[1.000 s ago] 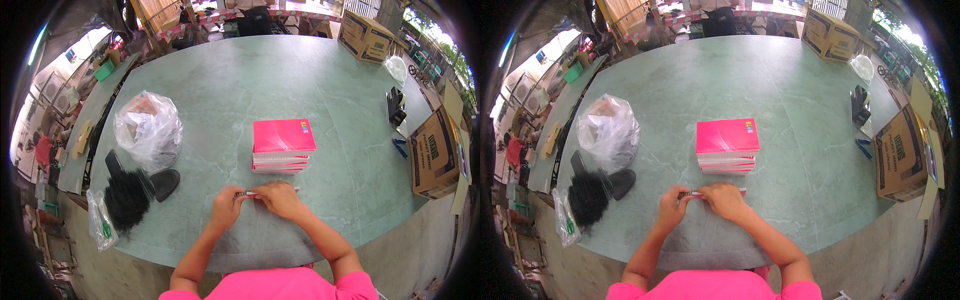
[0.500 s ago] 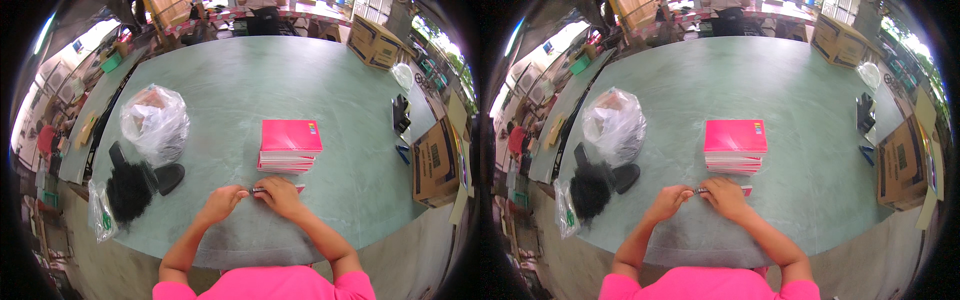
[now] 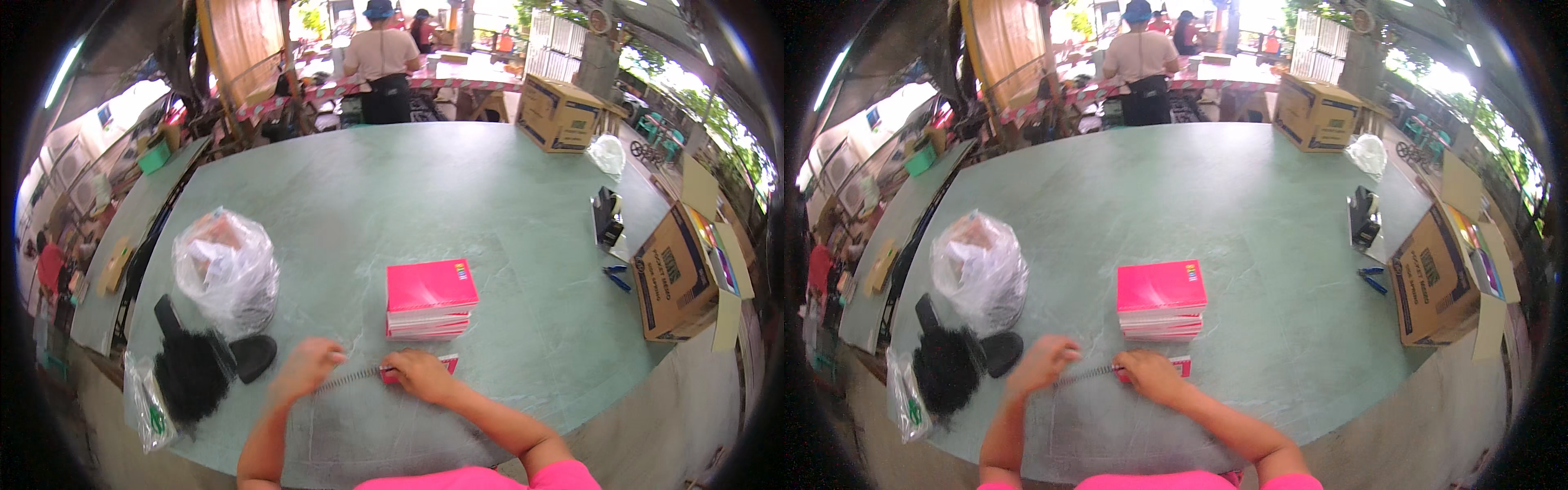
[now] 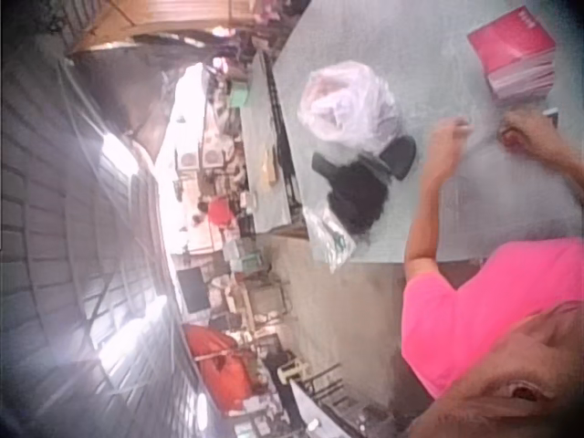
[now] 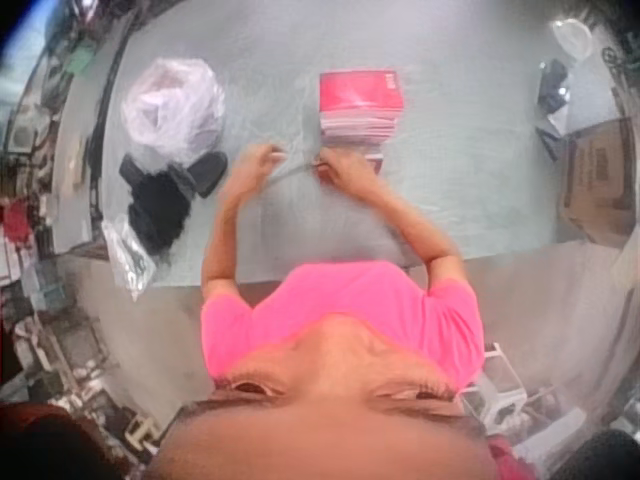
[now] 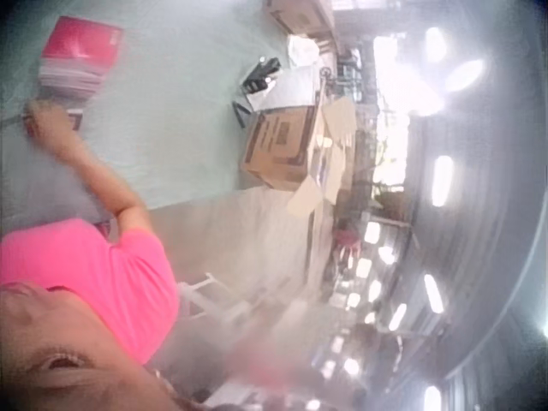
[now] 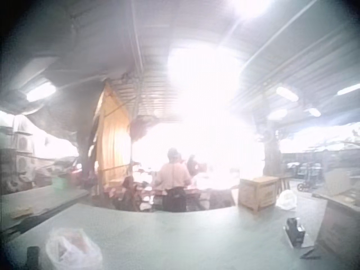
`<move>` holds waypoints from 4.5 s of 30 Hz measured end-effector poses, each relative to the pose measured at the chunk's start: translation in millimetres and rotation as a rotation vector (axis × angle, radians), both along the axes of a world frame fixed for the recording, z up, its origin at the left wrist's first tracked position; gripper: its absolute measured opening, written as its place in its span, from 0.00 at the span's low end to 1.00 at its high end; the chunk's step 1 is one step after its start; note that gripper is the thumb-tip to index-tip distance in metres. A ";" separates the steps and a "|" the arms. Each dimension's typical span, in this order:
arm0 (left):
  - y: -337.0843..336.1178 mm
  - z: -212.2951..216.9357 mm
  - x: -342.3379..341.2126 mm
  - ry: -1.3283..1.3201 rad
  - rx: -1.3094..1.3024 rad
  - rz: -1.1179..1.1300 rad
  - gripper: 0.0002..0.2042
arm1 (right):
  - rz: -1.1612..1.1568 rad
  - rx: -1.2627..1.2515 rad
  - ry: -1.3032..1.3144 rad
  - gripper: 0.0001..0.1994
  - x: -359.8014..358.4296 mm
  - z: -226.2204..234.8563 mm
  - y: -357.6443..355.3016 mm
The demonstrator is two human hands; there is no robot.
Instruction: The person threads a plastic spiral through the pre-punched holes of a stack of pink paper to assemble a small notebook.
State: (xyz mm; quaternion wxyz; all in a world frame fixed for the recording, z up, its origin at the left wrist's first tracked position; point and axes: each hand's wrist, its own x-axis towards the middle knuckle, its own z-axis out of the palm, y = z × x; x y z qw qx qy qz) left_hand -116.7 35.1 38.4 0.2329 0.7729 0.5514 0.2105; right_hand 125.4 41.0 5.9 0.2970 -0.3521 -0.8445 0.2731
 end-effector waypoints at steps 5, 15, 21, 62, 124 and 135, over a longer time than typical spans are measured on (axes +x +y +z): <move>25.1 -39.3 -115.5 0.599 0.062 0.327 0.14 | 0.020 -0.062 -0.039 0.08 1.5 2.6 -1.7; 6.3 -11.9 -94.3 0.606 0.025 0.344 0.21 | 0.021 -0.095 0.060 0.10 7.7 4.9 -10.3; -13.9 78.2 -31.2 -0.057 0.599 0.667 0.13 | -0.189 -0.056 -0.131 0.10 22.7 16.8 0.7; -51.8 -18.0 89.1 -0.114 0.169 -0.048 0.15 | -0.226 -0.674 0.542 0.08 70.9 -31.6 -2.1; -21.2 -1.6 57.0 0.273 -0.080 -0.011 0.12 | -0.287 0.231 -0.157 0.10 0.8 -6.3 -18.8; -19.8 -7.8 71.5 -0.032 0.345 0.040 0.14 | -0.185 0.156 0.145 0.11 4.1 -12.7 -10.7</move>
